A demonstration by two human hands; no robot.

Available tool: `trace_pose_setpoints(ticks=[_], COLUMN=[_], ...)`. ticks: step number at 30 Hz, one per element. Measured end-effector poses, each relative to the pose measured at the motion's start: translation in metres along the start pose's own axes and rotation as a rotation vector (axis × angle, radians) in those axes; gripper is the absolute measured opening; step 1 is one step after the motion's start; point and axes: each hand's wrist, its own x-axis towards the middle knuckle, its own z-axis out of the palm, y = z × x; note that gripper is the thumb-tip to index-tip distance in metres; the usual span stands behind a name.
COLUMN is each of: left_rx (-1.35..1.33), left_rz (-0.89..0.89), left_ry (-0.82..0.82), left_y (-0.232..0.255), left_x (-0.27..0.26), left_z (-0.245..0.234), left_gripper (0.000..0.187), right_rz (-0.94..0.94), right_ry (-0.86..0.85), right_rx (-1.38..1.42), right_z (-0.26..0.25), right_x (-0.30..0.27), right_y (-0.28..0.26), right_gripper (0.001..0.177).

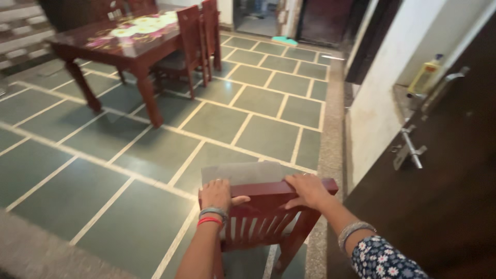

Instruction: The person moves a wooden chair from a hallway area into a dining room and places it under a dining table. They then move the same chair back to the hallway and repeat the process of moving it into the dining room and placing it under the table.

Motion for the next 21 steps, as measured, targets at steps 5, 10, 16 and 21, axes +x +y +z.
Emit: trace_pose_setpoints(ticks=[5,10,16,21], left_rx=[0.018,0.089,0.143,0.122], left_rz=[-0.038,-0.095,-0.142,-0.174], left_ry=[0.100,0.134,0.171,0.222], left_y=[-0.001,0.004,0.011,0.008], left_x=[-0.030,-0.061,-0.095,-0.109], left_z=[0.014,0.006,-0.011,-0.019], left_gripper=[0.092,0.093,0.086,0.084], right_rz=[-0.070,-0.096,-0.138,-0.190], right_ry=[0.034,-0.032,-0.073,0.005], right_rx=[0.046,-0.077,-0.198,-0.209], right_z=[0.007,0.005,0.006,0.011], right_x=[0.002,0.009,0.026,0.043], right_y=[0.002,-0.009,-0.025,-0.037], right_gripper=[0.082,0.080,0.085,0.087])
